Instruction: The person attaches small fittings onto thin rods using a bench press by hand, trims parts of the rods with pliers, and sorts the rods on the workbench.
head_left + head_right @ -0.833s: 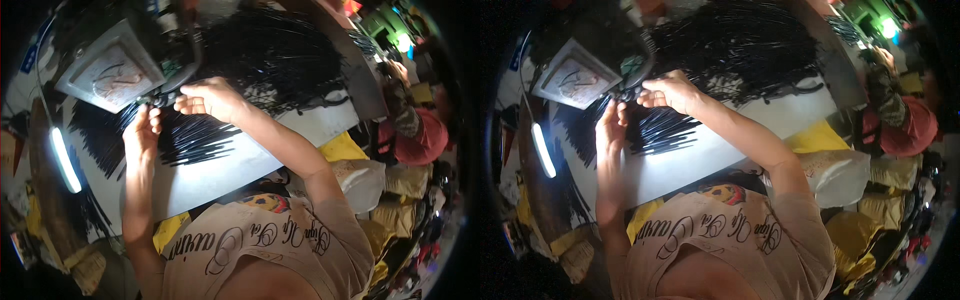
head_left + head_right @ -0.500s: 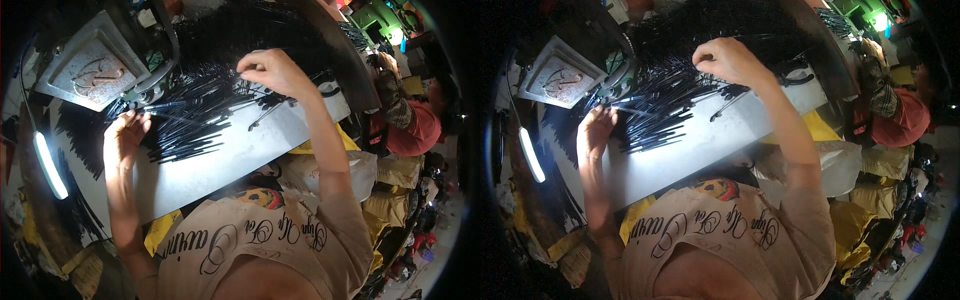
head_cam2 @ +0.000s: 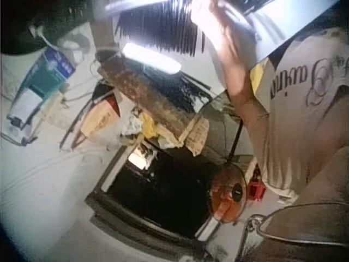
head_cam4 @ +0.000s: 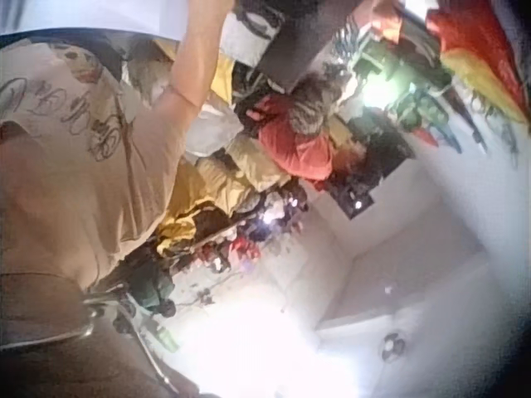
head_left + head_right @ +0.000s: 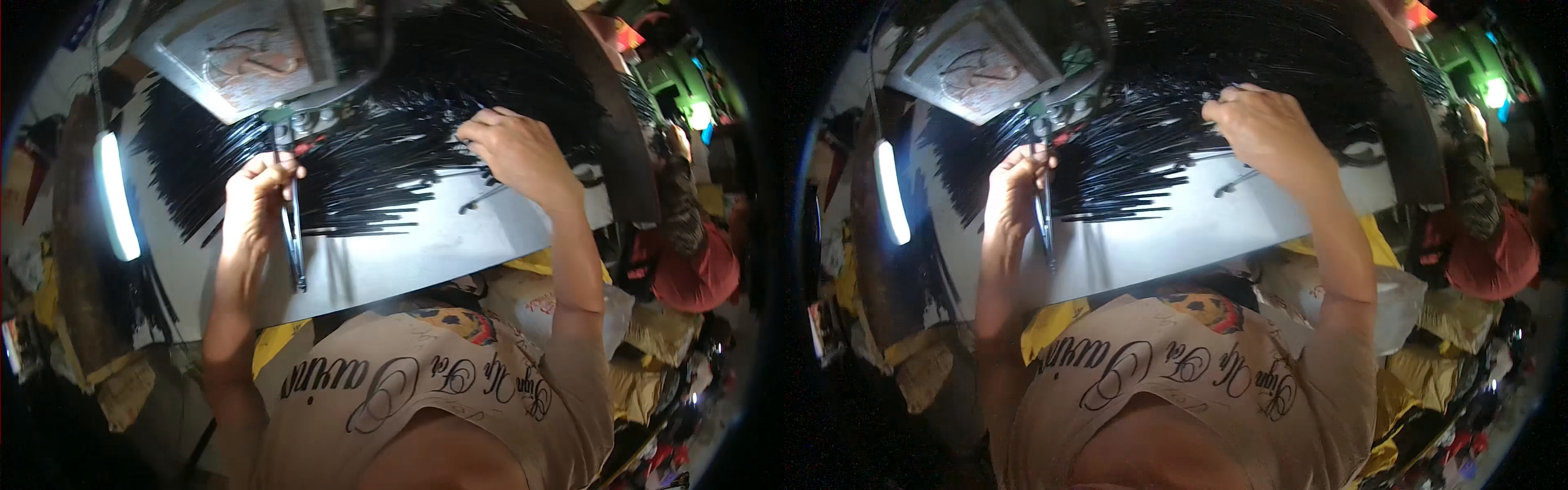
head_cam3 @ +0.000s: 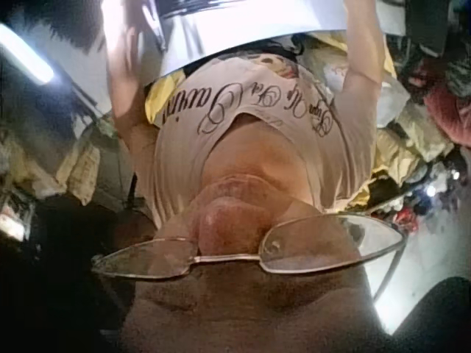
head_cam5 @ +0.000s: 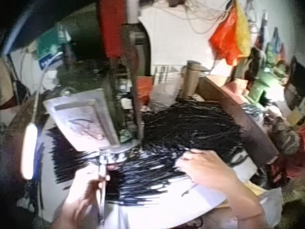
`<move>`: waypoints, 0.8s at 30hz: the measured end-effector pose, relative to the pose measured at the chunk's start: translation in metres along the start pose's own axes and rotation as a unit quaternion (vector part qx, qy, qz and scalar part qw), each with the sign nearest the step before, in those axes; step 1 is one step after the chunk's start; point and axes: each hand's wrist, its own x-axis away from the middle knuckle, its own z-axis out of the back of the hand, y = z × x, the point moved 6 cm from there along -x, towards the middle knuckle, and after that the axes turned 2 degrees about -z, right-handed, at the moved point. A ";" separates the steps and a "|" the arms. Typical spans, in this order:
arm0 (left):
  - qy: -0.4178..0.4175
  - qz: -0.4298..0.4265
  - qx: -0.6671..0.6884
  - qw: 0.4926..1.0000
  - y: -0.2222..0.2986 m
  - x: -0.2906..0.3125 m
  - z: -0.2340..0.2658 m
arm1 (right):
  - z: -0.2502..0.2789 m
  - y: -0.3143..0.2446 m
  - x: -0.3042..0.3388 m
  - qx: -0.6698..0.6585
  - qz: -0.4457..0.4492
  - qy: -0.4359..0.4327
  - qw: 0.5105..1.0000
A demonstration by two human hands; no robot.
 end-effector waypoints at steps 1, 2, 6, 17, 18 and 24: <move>0.019 0.011 -0.013 1.000 0.001 0.004 0.001 | 0.001 0.003 0.003 -0.015 -0.010 0.001 1.000; 0.022 0.022 -0.021 0.999 0.000 0.006 0.001 | 0.006 0.011 0.007 -0.026 -0.025 0.000 0.999; 0.025 0.000 -0.025 0.999 0.004 0.009 0.009 | -0.008 0.040 0.012 -0.023 -0.082 -0.098 0.992; 0.037 -0.044 -0.026 0.998 0.007 0.005 -0.002 | 0.009 -0.062 -0.027 0.002 0.182 0.194 0.964; 0.049 -0.041 -0.025 0.998 0.009 0.007 -0.004 | 0.003 -0.069 -0.033 -0.011 0.189 0.211 0.959; 0.058 -0.010 -0.051 0.997 0.012 0.013 0.000 | -0.054 -0.077 -0.082 -0.471 0.054 0.061 0.878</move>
